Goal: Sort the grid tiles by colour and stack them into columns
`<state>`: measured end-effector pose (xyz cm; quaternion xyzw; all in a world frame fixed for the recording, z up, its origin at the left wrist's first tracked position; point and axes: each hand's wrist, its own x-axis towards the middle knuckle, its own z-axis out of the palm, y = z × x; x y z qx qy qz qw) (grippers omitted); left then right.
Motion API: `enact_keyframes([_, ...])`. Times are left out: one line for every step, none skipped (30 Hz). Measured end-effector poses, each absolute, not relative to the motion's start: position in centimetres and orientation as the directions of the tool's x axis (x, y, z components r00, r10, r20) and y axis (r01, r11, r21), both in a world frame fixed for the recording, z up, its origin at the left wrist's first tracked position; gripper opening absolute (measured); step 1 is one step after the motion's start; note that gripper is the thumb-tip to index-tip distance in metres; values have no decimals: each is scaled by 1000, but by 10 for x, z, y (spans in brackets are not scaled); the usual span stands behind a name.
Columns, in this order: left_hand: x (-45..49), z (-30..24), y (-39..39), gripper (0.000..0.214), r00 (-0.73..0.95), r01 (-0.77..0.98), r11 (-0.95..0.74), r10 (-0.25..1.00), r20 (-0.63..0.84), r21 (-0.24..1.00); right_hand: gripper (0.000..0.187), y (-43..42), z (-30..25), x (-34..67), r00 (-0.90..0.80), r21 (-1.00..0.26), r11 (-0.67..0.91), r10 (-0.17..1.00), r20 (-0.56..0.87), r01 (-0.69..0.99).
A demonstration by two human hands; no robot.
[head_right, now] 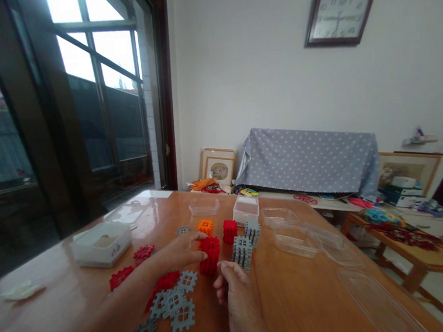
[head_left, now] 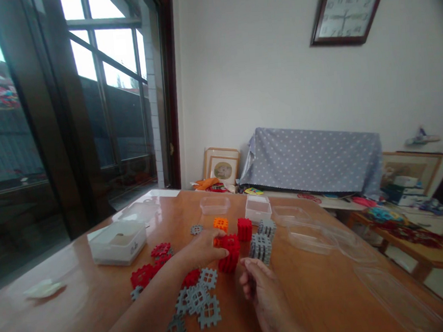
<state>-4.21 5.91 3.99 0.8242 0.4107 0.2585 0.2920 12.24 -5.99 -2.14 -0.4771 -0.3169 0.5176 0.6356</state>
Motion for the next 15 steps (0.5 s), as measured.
enact_keyframes([-42, 39, 60, 49, 537, 522, -496, 823, 185, 694, 28, -60, -22, 122, 262, -935, 10, 961, -89, -355])
enact_keyframes([-42, 38, 60, 47, 547, 519, -502, 817, 183, 692, 28, -60, -22, 122, 262, -935, 11, 961, -89, -355])
enact_keyframes([-42, 37, 61, 44, 559, 515, -509, 810, 180, 690, 28, -60, -22, 123, 263, -935, 11, 961, -88, -356])
enact_keyframes([-42, 36, 62, 42, 568, 511, -514, 803, 178, 689, 28, -60, -23, 123, 265, -935, 13, 960, -87, -355])
enact_keyframes([-42, 36, 62, 40, 578, 505, -518, 797, 176, 690, 27, -60, -23, 123, 267, -935, 15, 960, -86, -355])
enact_keyframes([-42, 35, 63, 39, 585, 498, -520, 792, 174, 694, 27, -60, -23, 123, 269, -935, 14, 959, -87, -355])
enact_keyframes([-42, 34, 63, 39, 592, 490, -521, 787, 173, 699, 27, -60, -23, 123, 269, -935, 13, 959, -89, -355])
enact_keyframes([-42, 34, 63, 39, 596, 482, -521, 784, 173, 704, 27, -60, -23, 123, 270, -935, 13, 959, -89, -354])
enact_keyframes([-41, 34, 63, 39, 600, 474, -520, 781, 171, 711, 26, -60, -23, 123, 272, -936, 12, 958, -90, -352])
enact_keyframes([-41, 34, 64, 39, 604, 467, -517, 779, 168, 717, 26, -59, -23, 123, 271, -937, 10, 958, -91, -350])
enact_keyframes([-42, 34, 63, 39, 608, 462, -514, 777, 164, 723, 25, -59, -23, 123, 271, -938, 7, 958, -93, -347])
enact_keyframes([-42, 35, 63, 39, 610, 458, -510, 776, 160, 728, 25, -59, -23, 122, 269, -939, 4, 959, -94, -344])
enact_keyframes([-42, 35, 63, 40, 612, 456, -505, 776, 154, 732, 24, -59, -24, 122, 268, -940, 2, 959, -95, -342])
enact_keyframes([-42, 34, 63, 40, 613, 456, -499, 776, 146, 737, 24, -58, -24, 123, 267, -939, 2, 959, -96, -343])
enact_keyframes([-43, 33, 63, 40, 614, 454, -490, 777, 138, 744, 24, -58, -24, 123, 266, -938, 4, 959, -94, -346])
